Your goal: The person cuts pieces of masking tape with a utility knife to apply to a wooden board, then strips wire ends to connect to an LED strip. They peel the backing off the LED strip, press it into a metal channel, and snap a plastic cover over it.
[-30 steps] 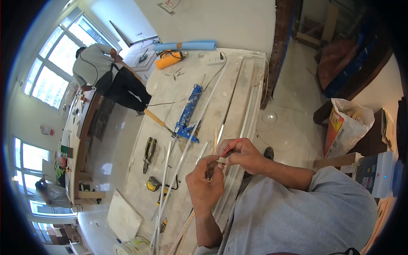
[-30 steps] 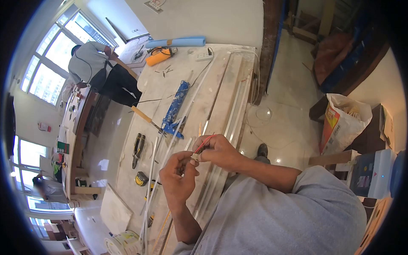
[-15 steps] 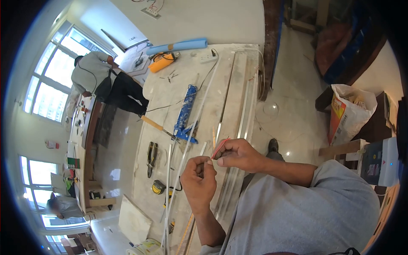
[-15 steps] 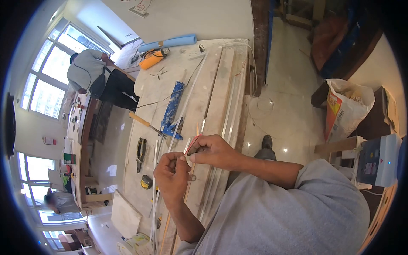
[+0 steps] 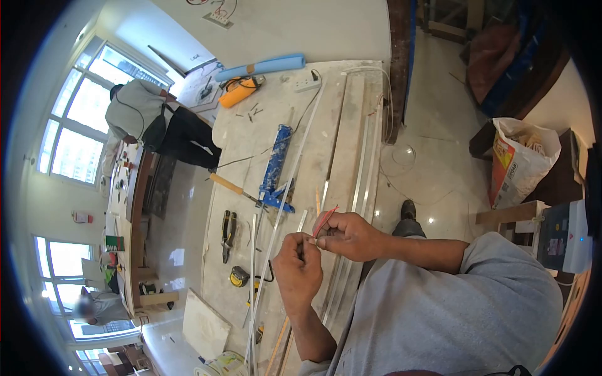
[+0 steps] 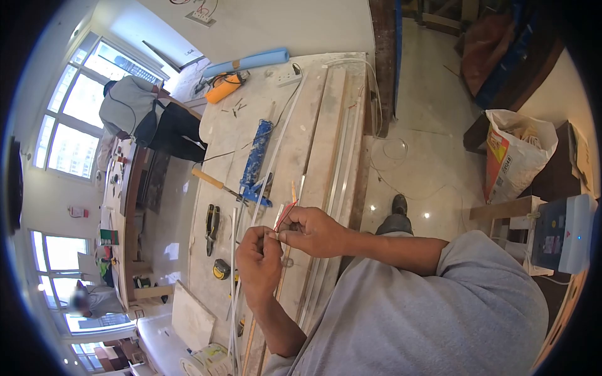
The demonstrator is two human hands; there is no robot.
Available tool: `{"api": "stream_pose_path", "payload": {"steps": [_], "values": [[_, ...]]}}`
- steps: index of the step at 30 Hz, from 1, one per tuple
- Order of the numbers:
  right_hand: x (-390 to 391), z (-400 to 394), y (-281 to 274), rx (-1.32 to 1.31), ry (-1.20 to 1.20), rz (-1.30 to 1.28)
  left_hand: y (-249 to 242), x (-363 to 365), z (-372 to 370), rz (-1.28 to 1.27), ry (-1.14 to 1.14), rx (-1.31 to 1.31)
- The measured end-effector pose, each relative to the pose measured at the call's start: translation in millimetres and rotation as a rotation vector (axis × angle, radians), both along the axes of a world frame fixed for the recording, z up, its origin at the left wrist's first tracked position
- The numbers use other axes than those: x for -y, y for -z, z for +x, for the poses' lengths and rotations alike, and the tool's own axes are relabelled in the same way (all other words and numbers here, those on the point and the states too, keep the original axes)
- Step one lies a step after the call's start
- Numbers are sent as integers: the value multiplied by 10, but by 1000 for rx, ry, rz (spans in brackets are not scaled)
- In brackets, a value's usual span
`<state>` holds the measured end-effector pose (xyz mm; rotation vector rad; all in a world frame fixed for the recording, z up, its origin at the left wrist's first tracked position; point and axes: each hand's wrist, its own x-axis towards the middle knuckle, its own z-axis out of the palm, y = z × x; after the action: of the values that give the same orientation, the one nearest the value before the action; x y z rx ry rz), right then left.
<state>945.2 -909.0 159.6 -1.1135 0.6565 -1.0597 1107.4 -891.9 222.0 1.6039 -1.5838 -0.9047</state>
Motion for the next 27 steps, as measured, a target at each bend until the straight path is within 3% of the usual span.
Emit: {"api": "stream_pose_path", "payload": {"steps": [4, 6, 9, 12, 16, 21, 27], "values": [[-7, 38, 57, 44, 46, -1, -126, -12, -17, 113, -59, -177], [-46, 49, 34, -73, 262, 27, -207, -5, -13, 157, -77, -249], [-179, -69, -91, -85, 298, 126, -165, 2, 27, 151, -69, -296], [-243, -114, -295, -77, 171, 134, -132, 7, 32, 137, -94, -316], [-214, -30, -317, -84, 186, 144, -125, 0, 43, 129, -88, -325], [-161, 17, -358, 3, 115, 361, -96, -16, 60, 119, -68, -331], [-142, 34, -267, 28, 107, 376, -104, -8, 44, 148, -71, -339]]}}
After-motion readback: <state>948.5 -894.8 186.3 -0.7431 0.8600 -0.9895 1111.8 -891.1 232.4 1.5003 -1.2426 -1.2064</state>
